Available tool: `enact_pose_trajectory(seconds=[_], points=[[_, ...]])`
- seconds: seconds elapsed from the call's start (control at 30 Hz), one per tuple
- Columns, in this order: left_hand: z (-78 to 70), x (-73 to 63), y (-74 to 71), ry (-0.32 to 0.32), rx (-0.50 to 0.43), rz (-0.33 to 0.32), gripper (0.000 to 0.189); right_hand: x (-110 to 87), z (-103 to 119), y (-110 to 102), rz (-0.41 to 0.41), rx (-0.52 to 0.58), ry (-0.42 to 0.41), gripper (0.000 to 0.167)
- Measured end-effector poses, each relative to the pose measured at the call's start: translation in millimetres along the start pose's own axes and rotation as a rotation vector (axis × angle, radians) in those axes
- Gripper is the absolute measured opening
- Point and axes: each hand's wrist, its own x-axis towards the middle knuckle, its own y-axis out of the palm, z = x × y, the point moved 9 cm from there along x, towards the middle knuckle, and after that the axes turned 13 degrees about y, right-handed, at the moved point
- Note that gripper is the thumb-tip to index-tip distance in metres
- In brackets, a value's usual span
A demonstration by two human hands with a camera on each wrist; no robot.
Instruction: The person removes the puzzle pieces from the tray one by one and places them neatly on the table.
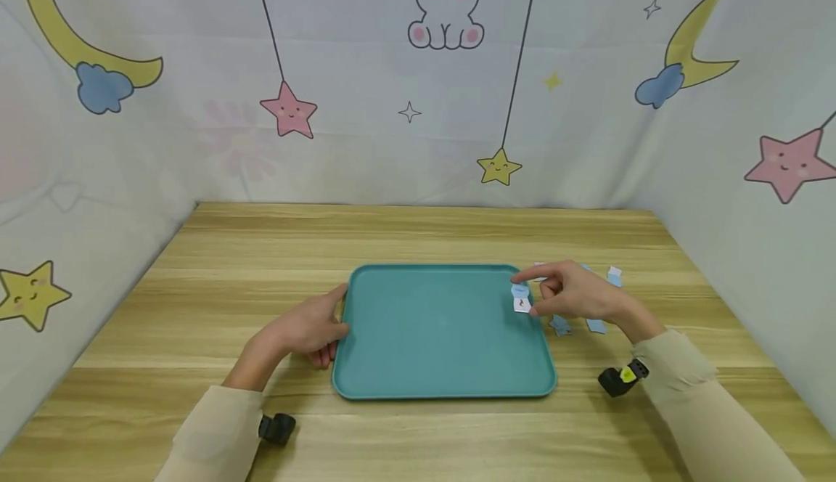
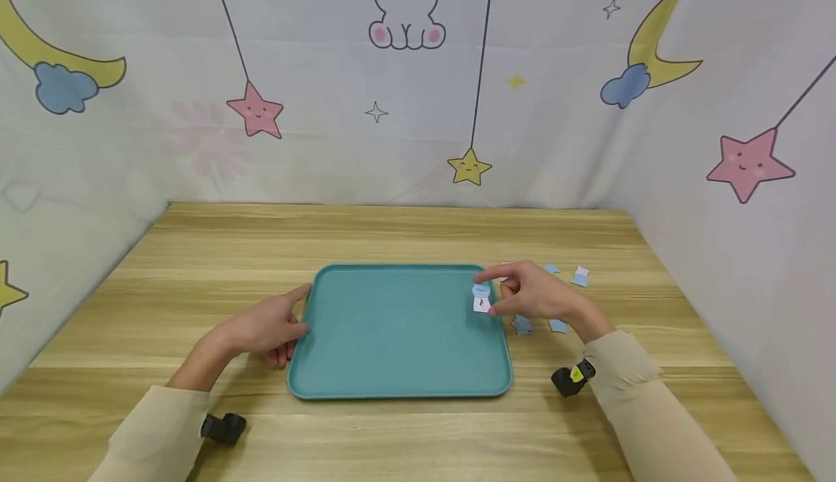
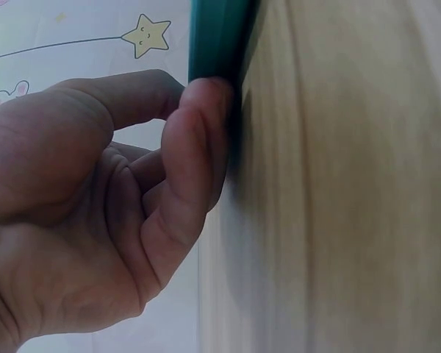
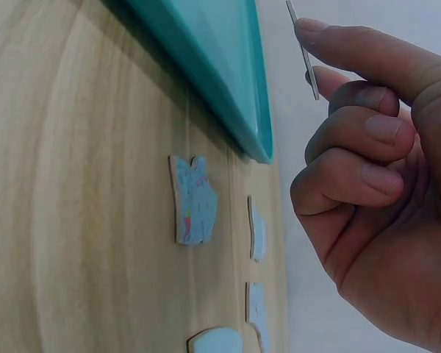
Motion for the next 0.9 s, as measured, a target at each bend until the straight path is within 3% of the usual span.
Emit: enact_pose_trajectory(seconds=[0.57, 0.9], points=[[0.4, 1.3, 0.6, -0.001, 0.002, 0.004, 0.082, -27.4, -39.4, -16.8, -0.049, 0.026, 0.109, 0.059], [0.6, 0.9, -0.4, -0.004, 0.013, -0.001, 0.082, -49.3, -68.9, -34.2, -0.039, 0.121, 0.132, 0.061]])
